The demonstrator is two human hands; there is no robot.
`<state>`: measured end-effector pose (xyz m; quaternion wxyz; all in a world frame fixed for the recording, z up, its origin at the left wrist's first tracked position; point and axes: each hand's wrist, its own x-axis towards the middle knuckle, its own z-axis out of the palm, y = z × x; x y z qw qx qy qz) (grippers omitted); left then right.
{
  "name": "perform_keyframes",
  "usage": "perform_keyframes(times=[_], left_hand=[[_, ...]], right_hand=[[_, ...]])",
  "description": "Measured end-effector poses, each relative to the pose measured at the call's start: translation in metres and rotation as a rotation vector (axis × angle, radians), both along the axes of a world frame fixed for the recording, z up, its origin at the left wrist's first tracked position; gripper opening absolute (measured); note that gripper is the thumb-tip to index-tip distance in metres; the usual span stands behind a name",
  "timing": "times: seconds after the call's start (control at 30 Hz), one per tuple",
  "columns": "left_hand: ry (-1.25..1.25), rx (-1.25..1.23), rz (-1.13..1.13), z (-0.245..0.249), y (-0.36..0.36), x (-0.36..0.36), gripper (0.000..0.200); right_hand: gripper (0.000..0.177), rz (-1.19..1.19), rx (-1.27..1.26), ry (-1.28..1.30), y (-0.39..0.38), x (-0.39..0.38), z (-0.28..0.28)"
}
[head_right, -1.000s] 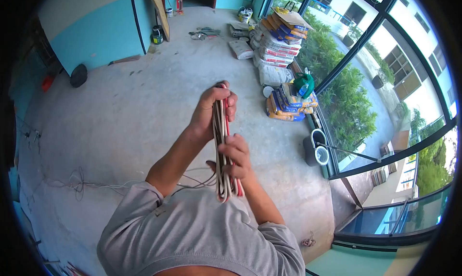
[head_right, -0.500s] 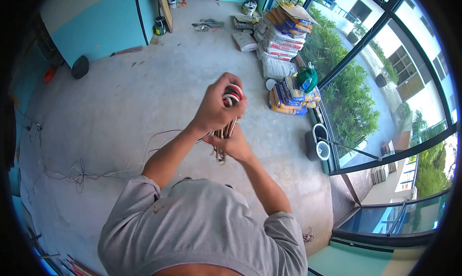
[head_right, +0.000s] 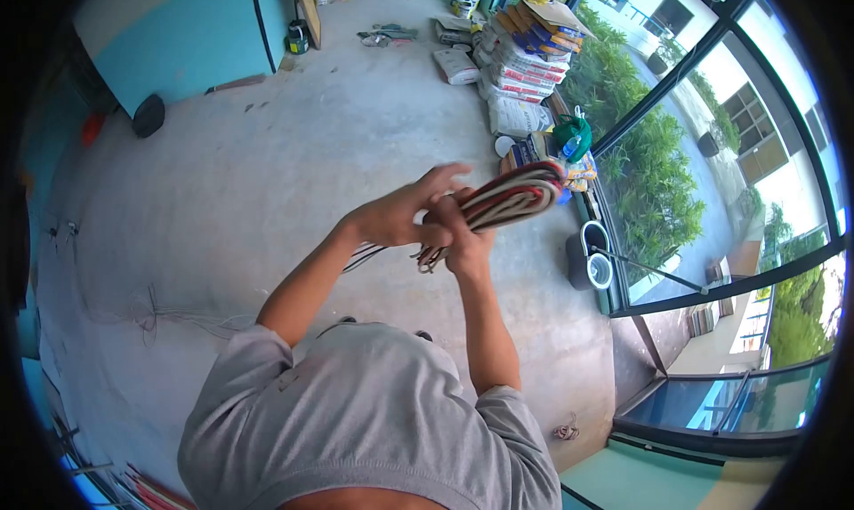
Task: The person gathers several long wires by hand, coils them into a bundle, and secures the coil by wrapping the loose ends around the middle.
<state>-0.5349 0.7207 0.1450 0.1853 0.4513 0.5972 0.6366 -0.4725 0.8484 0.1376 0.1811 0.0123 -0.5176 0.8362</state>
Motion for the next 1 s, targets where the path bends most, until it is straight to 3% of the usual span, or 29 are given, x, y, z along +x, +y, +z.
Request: perform_keyframes(times=[0.03, 0.1, 0.13, 0.23, 0.27, 0.4, 0.53, 0.63, 0.7, 0.77, 0.8, 0.9, 0.97, 1.0], left_hand=[[-0.16, 0.013, -0.086, -0.018, -0.007, -0.001, 0.094], [-0.06, -0.287, -0.169, -0.036, -0.014, -0.003, 0.091], [-0.248, -0.397, -0.264, -0.032, -0.015, -0.001, 0.086], [-0.421, -0.163, -0.3, -0.021, -0.016, 0.01, 0.083], [-0.361, -0.054, -0.265, -0.022, -0.011, 0.012, 0.081], [-0.631, 0.206, -0.289, -0.008, -0.001, 0.032, 0.088], [-0.723, 0.405, -0.119, -0.019, 0.019, 0.055, 0.085], [-0.723, 0.399, -0.242, -0.046, 0.028, 0.054, 0.081], [-0.709, 0.443, -0.305, -0.045, 0.032, 0.056, 0.08], [-0.733, 0.542, -0.248, -0.007, 0.038, 0.066, 0.082], [-0.667, 0.561, -0.244, 0.006, 0.04, 0.069, 0.088], [-0.876, 0.602, -0.182, 0.013, 0.051, 0.072, 0.093], [-0.86, 0.618, -0.188, 0.009, 0.056, 0.067, 0.096], [-0.881, 0.635, -0.224, 0.012, 0.058, 0.067, 0.09]], right_hand=[[0.01, 0.209, -0.142, 0.119, 0.017, -0.002, -0.005], [0.016, 0.351, -0.169, 0.322, 0.028, -0.005, 0.016], [0.018, 0.366, -0.164, 0.346, 0.031, -0.004, 0.026], [0.018, 0.37, -0.224, 0.454, 0.032, -0.007, 0.044], [0.016, 0.328, -0.184, 0.468, 0.029, -0.007, 0.05], [0.012, 0.215, -0.159, 0.636, 0.016, -0.01, 0.062], [0.011, 0.043, -0.077, 0.779, 0.001, -0.007, 0.064], [0.012, -0.052, -0.082, 0.864, -0.008, -0.003, 0.075], [0.02, -0.164, -0.102, 0.878, -0.013, 0.003, 0.084], [0.031, -0.255, -0.135, 0.904, -0.017, 0.002, 0.092], [0.032, -0.229, 0.014, 0.944, -0.009, 0.003, 0.094], [0.036, -0.318, 0.135, 1.023, -0.009, 0.003, 0.097], [0.042, -0.386, 0.243, 1.008, -0.011, 0.006, 0.099], [0.042, -0.405, 0.275, 1.018, -0.009, 0.005, 0.099]])
